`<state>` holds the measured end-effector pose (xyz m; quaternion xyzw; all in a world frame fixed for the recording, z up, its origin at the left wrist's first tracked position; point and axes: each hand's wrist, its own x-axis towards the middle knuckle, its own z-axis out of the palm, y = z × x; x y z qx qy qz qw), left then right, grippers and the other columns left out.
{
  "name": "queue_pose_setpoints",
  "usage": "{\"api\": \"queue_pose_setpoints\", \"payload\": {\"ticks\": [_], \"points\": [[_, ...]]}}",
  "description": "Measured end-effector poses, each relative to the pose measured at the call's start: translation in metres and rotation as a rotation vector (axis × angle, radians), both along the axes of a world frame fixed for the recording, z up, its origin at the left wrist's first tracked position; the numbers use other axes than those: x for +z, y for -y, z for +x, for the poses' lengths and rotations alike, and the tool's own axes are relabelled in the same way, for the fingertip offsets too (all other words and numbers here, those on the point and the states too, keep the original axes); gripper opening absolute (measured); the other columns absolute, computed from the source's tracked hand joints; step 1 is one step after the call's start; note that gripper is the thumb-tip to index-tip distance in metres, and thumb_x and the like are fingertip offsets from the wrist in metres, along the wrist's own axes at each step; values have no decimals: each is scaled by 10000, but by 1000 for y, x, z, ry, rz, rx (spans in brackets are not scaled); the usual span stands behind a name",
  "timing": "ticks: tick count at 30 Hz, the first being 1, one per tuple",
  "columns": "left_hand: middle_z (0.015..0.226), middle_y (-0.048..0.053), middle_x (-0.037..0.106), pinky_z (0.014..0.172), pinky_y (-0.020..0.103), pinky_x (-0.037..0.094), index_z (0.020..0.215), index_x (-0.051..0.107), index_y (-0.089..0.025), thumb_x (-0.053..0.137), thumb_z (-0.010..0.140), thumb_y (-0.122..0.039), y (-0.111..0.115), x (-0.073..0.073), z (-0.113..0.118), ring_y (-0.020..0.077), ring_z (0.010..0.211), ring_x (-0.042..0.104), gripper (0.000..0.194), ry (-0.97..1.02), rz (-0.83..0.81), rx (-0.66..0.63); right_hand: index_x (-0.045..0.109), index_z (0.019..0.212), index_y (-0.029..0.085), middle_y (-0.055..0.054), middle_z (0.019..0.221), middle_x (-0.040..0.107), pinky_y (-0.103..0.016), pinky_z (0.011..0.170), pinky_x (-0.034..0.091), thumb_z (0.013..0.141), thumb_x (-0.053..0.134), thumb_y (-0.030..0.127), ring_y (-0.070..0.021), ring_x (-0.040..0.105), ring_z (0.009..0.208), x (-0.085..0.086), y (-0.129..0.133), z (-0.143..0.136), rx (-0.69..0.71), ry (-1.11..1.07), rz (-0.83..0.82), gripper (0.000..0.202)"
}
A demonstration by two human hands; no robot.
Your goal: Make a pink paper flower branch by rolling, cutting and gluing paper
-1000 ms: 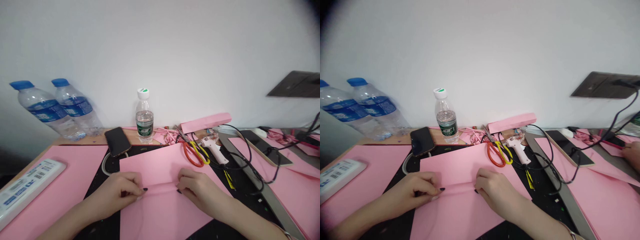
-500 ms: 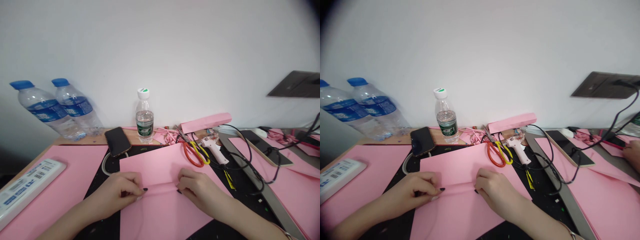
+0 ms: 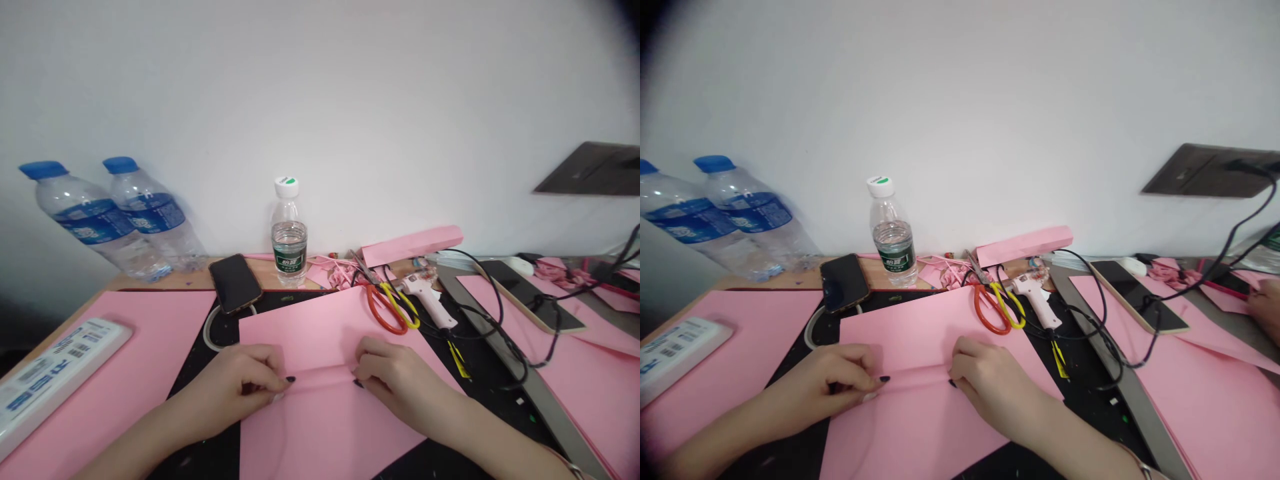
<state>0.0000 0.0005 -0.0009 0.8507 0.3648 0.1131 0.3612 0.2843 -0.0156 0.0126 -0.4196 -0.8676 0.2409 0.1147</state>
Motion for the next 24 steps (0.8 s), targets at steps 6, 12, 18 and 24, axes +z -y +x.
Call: {"api": "queue_pose_setpoints", "payload": {"ticks": [6, 12, 18, 24], "points": [[733, -16, 541, 547, 180, 313, 688, 678, -174, 528, 858, -130, 0, 1, 0, 85, 629, 523, 231, -12, 15, 3, 600, 739, 147, -40, 841, 580, -236, 653, 440, 842, 506, 17, -151, 578, 734, 0, 1, -1, -2, -4, -3, 191], [745, -10, 553, 555, 182, 324, 708, 693, -178, 531, 859, -139, 0, 1, 0, 91, 641, 540, 225, -5, 10, 4, 598, 742, 151, -39, 843, 578, -235, 654, 439, 845, 497, 19, -150, 577, 733, 0, 0, 0, 3, -5, -4, 196], [745, -8, 553, 553, 184, 326, 715, 696, -180, 527, 848, -114, 1, 0, -1, 96, 638, 536, 225, 7, 5, -6, 600, 743, 154, -41, 844, 582, -238, 658, 442, 850, 485, 21, -151, 580, 732, 0, 0, 1, 3, -3, -8, 206], [741, -6, 547, 554, 188, 323, 699, 686, -175, 524, 860, -132, 1, 1, 0, 97, 638, 531, 232, 3, 6, 3, 600, 739, 154, -41, 844, 581, -239, 655, 442, 852, 482, 25, -152, 576, 734, 1, 0, 0, 2, 4, -8, 209]]}}
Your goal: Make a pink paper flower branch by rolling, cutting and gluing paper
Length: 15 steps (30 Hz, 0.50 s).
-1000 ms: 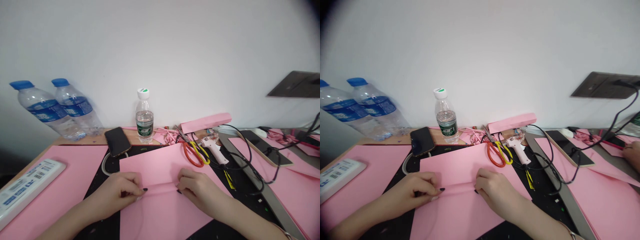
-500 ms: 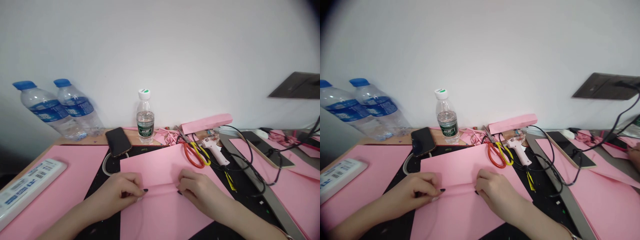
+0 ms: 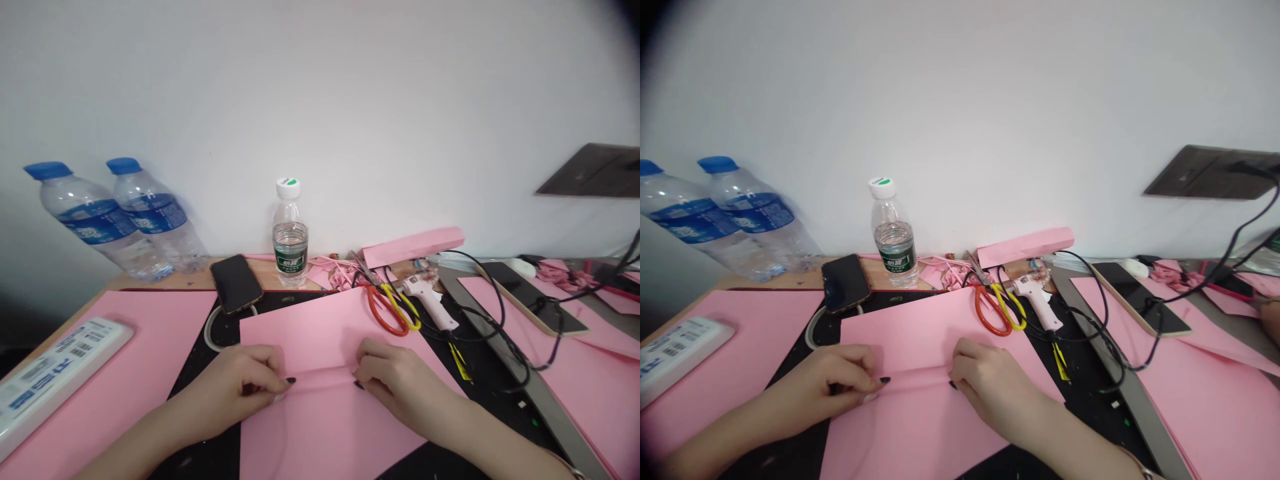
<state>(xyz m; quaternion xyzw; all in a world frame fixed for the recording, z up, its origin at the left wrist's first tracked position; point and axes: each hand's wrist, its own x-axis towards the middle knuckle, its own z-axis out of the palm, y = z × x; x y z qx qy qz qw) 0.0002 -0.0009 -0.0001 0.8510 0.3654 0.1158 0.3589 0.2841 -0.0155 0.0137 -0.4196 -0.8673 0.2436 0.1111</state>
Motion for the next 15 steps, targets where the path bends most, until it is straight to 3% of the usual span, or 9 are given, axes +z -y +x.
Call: {"api": "queue_pose_setpoints", "payload": {"ticks": [15], "points": [[742, -4, 541, 546, 187, 319, 712, 694, -173, 517, 865, -134, -1, -1, 0, 98, 635, 527, 237, 4, 10, -7, 598, 742, 154, -40, 842, 577, -236, 651, 438, 851, 481, 24, -148, 570, 727, -1, 0, 0, 1, -10, -1, 207]]}}
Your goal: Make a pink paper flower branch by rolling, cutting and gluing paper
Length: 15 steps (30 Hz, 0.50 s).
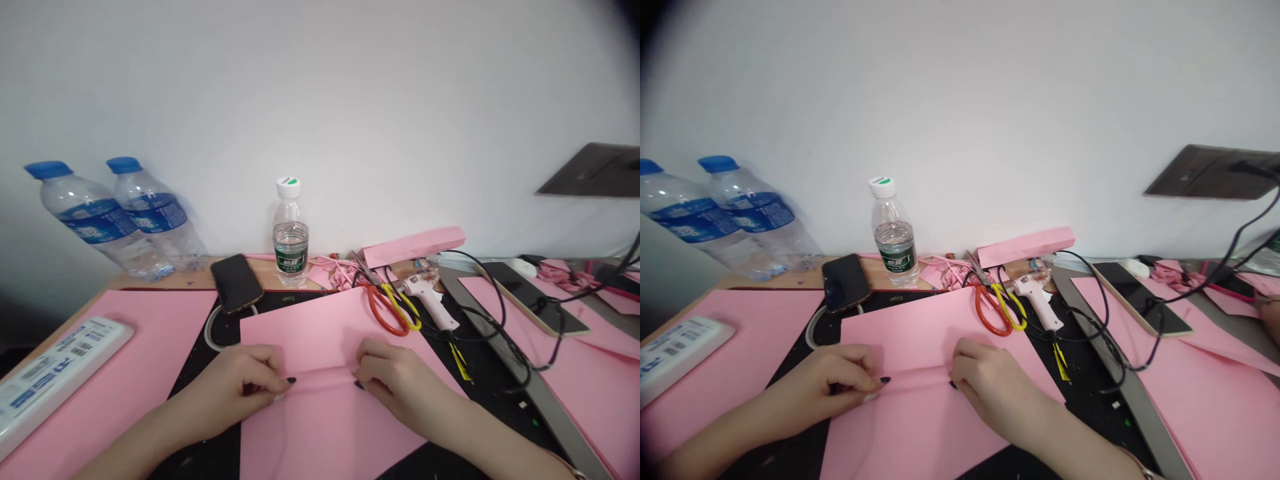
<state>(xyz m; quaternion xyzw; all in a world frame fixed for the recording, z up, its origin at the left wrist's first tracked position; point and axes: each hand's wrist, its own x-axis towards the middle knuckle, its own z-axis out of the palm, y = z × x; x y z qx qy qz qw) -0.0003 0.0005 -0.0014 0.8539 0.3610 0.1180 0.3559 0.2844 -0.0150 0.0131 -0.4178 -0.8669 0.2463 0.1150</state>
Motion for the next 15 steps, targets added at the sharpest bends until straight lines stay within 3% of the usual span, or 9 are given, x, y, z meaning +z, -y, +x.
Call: {"api": "queue_pose_setpoints", "payload": {"ticks": [15], "points": [[730, -6, 536, 544, 185, 317, 695, 690, -174, 519, 869, -147, 2, 2, 0, 95, 627, 523, 246, 1, 0, -3, 592, 730, 157, -39, 827, 573, -236, 642, 436, 851, 469, 22, -149, 566, 715, 2, 1, -1, 6, 8, 12, 219]]}}
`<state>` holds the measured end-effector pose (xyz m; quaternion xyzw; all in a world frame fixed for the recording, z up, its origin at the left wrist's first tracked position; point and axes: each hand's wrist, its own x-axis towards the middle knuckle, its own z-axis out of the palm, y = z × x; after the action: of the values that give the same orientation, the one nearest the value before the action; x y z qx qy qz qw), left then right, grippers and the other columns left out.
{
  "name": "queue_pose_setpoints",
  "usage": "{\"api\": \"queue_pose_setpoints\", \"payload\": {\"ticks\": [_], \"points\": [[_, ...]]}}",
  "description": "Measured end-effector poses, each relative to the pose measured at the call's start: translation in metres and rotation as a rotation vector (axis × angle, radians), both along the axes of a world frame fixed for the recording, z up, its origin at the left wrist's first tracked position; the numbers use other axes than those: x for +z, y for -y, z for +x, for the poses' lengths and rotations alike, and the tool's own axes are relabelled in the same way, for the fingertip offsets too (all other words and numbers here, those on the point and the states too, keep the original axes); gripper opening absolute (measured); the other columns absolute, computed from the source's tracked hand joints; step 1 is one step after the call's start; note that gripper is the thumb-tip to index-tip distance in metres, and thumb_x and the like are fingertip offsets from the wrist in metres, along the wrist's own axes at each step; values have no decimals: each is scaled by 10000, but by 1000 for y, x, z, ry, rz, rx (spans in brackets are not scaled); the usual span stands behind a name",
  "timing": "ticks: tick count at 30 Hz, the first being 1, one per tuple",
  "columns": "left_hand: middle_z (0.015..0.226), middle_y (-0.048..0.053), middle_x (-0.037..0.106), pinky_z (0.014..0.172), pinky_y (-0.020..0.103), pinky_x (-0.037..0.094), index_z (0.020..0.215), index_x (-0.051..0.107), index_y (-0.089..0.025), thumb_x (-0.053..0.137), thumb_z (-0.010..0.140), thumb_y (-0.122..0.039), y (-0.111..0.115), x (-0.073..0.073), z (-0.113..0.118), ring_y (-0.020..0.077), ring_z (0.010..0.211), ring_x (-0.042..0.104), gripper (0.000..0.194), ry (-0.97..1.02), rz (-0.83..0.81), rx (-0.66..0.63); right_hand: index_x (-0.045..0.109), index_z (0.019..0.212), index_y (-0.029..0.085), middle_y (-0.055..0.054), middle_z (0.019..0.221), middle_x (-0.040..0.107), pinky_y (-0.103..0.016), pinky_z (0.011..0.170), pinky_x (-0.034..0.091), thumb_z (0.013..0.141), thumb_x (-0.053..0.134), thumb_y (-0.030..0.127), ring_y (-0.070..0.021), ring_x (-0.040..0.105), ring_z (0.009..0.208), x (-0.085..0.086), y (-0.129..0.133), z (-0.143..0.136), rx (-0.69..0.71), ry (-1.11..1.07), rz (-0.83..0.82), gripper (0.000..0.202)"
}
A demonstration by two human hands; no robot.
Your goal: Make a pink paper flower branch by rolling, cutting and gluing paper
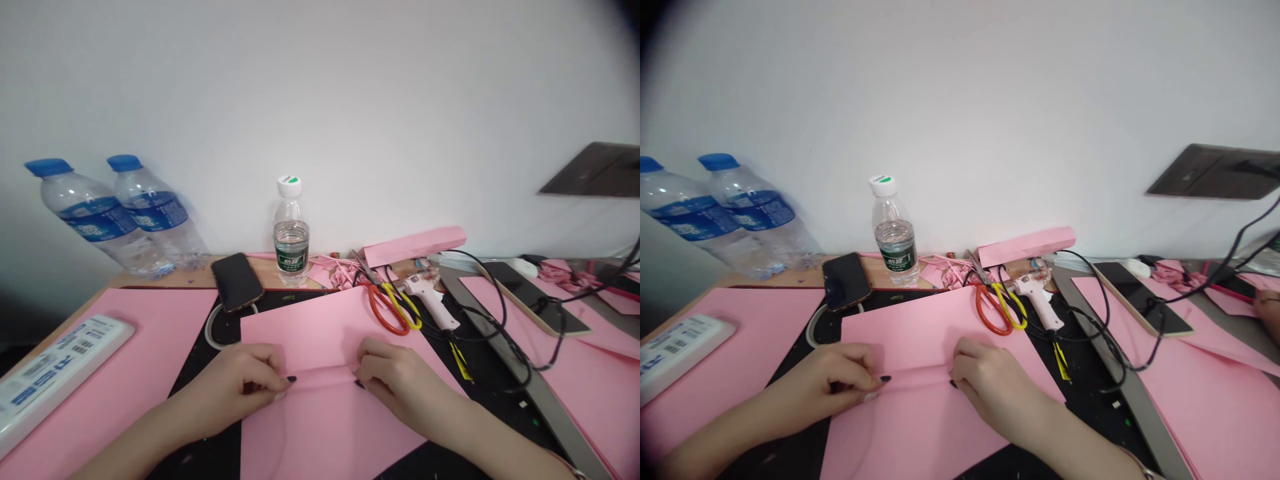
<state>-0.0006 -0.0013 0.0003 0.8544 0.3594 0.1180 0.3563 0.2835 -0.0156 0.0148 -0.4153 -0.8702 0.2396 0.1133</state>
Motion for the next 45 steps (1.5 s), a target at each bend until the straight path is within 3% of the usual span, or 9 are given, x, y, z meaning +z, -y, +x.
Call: {"api": "queue_pose_setpoints", "payload": {"ticks": [45], "points": [[746, -6, 555, 559, 184, 335, 726, 701, -179, 523, 871, -141, -1, -1, 0, 97, 644, 539, 233, -25, 20, -5, 585, 715, 147, -35, 817, 567, -237, 632, 434, 830, 484, -12, -148, 558, 706, -3, 0, 0, 2, -14, 11, 221]]}}
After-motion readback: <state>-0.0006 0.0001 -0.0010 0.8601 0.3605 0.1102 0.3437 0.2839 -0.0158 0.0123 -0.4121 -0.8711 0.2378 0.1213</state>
